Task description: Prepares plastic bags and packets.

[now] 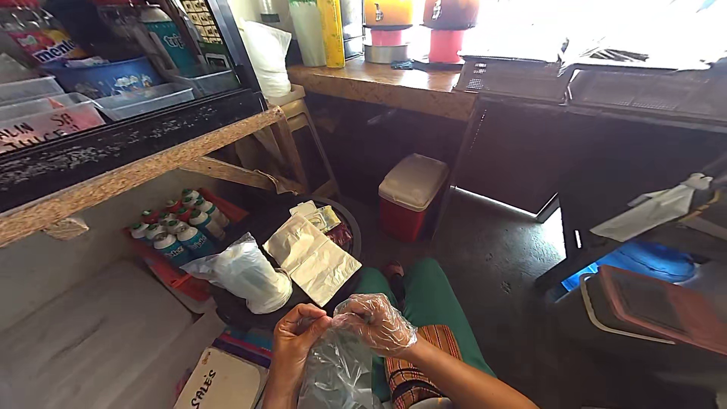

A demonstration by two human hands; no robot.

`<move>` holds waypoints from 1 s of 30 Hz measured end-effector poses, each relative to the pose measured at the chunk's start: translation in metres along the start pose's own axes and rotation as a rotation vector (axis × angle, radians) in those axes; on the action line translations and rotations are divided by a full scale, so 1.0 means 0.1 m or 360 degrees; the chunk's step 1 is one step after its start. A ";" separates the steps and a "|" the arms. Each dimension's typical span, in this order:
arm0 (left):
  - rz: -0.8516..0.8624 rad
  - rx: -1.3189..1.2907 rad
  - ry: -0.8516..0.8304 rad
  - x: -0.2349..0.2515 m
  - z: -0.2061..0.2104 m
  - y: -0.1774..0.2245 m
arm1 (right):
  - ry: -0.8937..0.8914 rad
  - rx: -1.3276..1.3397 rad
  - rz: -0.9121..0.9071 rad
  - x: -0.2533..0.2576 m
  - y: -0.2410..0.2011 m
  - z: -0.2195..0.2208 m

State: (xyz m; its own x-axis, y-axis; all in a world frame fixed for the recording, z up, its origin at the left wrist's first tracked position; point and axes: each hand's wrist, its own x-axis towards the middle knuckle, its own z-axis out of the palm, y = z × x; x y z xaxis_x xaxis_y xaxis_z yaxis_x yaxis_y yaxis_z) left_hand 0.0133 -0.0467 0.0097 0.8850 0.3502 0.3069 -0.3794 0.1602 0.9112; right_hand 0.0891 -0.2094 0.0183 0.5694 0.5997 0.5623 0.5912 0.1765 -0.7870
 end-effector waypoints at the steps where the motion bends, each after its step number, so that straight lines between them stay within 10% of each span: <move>1: 0.0005 -0.0014 -0.0011 0.00 0.01 -0.01 | 0.0008 0.0004 -0.0013 0.00 0.01 0.00; 30: -0.0213 -0.0046 0.0137 0.00 0.02 0.06 | 0.0020 0.0119 0.0067 0.02 0.06 -0.11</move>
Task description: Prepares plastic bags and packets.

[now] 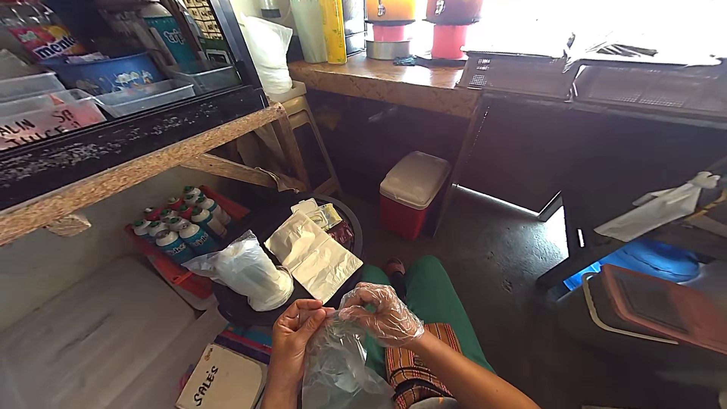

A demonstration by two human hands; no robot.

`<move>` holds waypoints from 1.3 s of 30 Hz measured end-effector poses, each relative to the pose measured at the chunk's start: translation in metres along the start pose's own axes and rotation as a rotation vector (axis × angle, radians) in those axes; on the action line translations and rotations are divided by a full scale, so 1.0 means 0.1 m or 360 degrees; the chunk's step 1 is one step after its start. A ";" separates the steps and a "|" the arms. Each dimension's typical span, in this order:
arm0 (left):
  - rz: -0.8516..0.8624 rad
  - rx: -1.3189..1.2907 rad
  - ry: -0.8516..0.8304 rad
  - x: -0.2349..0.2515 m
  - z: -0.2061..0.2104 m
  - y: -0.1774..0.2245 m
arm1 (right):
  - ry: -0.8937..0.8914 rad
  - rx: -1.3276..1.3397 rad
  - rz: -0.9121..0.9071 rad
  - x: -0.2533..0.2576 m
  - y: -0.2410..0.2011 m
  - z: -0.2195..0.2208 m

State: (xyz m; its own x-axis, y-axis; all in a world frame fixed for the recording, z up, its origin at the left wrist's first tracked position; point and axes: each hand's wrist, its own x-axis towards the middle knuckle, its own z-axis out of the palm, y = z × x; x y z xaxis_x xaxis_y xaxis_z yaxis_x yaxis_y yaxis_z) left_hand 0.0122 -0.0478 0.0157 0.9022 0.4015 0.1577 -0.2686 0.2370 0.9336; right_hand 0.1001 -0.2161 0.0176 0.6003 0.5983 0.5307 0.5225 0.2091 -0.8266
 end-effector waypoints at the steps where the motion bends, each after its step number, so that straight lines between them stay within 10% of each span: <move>1: 0.0017 0.0003 -0.0003 0.00 0.00 -0.01 | -0.0024 0.0000 0.0017 0.01 -0.01 -0.01; 39: 0.0104 -0.0029 -0.0200 0.01 -0.14 -0.07 | -0.0110 0.0131 0.0127 0.02 -0.01 0.07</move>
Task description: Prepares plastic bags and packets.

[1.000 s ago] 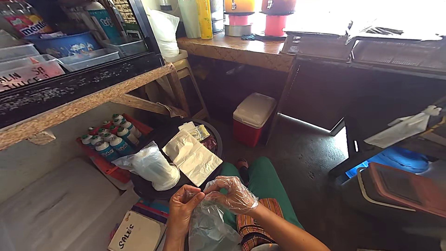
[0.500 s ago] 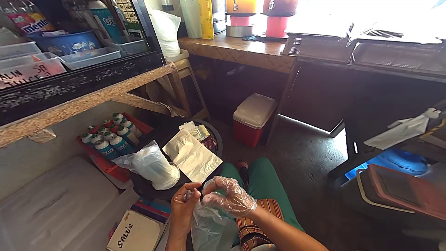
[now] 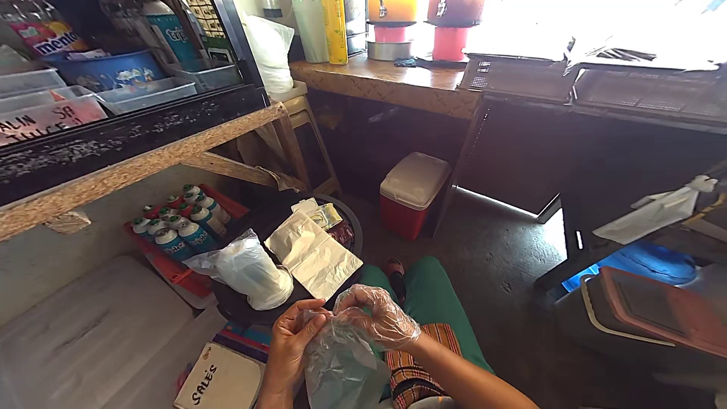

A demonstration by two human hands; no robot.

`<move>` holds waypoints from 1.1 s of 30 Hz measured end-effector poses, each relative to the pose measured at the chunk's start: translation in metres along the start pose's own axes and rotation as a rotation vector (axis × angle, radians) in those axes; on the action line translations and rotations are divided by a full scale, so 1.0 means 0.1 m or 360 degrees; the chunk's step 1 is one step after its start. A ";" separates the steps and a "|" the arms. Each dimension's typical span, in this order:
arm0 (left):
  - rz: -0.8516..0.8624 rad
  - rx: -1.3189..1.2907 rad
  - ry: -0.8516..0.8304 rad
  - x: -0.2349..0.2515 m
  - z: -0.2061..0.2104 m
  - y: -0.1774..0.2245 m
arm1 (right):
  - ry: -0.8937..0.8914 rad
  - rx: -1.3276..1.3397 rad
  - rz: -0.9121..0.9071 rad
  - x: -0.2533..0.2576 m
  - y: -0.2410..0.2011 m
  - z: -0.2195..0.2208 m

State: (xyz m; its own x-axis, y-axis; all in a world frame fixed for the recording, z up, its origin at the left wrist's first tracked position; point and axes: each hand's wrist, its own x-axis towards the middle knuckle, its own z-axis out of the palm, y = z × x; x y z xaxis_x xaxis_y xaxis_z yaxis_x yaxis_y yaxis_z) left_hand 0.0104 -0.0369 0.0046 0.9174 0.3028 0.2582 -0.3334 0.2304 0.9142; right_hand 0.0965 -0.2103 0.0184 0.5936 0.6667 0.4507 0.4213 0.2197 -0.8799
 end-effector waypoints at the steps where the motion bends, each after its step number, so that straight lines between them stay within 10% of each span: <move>1: 0.0007 0.0009 0.0011 0.00 0.00 -0.01 | -0.0018 0.0000 0.0037 0.01 -0.01 0.00; 22: 0.0208 0.0244 -0.0248 0.03 -0.05 -0.18 | -0.0197 0.0486 0.0052 0.08 -0.14 0.10; 29: 0.0052 -0.0914 -0.0356 0.00 -0.18 -0.04 | -0.0613 0.0042 0.0154 0.03 0.01 -0.06; 33: -0.0061 -0.0528 -0.0324 -0.09 -0.19 0.02 | -0.0723 0.0080 -0.0046 0.03 0.03 -0.07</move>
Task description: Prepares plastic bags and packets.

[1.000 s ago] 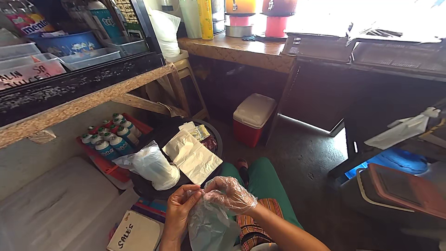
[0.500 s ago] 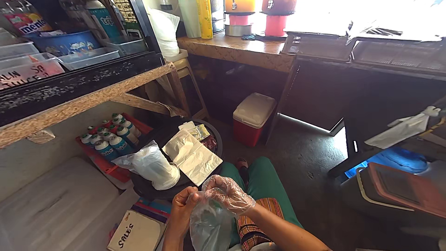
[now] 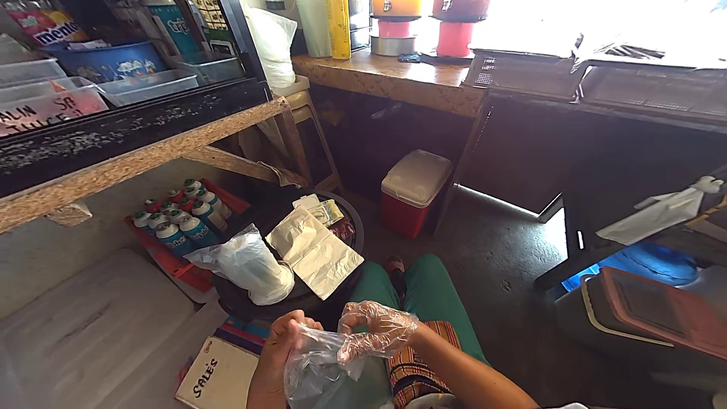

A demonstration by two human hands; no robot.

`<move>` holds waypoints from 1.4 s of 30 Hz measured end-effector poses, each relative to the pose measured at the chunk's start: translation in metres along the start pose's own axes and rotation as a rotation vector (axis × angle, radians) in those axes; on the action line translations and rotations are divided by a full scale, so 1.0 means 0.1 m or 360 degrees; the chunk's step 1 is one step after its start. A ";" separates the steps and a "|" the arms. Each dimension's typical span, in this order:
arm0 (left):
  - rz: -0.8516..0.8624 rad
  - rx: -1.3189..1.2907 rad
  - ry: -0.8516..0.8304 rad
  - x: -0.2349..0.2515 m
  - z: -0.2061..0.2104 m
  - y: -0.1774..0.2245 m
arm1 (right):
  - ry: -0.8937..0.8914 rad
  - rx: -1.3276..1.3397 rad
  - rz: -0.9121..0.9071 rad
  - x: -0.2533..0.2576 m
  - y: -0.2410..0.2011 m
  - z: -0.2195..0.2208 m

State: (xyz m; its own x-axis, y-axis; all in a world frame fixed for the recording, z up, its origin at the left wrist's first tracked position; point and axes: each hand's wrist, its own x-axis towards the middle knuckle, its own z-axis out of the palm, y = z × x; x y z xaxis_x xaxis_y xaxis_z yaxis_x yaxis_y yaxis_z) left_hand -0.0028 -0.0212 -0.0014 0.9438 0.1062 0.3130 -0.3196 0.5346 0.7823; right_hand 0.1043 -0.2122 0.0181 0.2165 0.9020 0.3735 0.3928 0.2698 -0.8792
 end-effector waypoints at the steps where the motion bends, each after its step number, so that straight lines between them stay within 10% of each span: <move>1: -0.0012 0.0188 -0.0080 0.01 -0.05 -0.01 | -0.0006 0.0122 -0.0093 0.01 0.01 0.00; 7: 0.0017 0.0346 -0.0306 0.02 -0.17 -0.01 | -0.0135 0.0444 -0.0199 0.02 -0.19 -0.10; 22: 0.0062 -0.0188 0.0228 -0.12 0.11 0.02 | -0.0156 0.0443 0.0062 0.00 -0.13 -0.02; 42: 0.0224 -0.0320 0.0246 -0.03 -0.05 0.11 | -0.0161 0.0268 0.0176 0.04 -0.12 0.01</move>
State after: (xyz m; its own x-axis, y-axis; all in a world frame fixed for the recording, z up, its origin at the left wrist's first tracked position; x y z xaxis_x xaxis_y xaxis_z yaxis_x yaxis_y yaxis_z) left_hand -0.0083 -0.0118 0.0035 0.8980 0.3093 0.3130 -0.4397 0.6594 0.6098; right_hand 0.0992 -0.2109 0.0299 0.1560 0.9561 0.2481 0.2151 0.2122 -0.9533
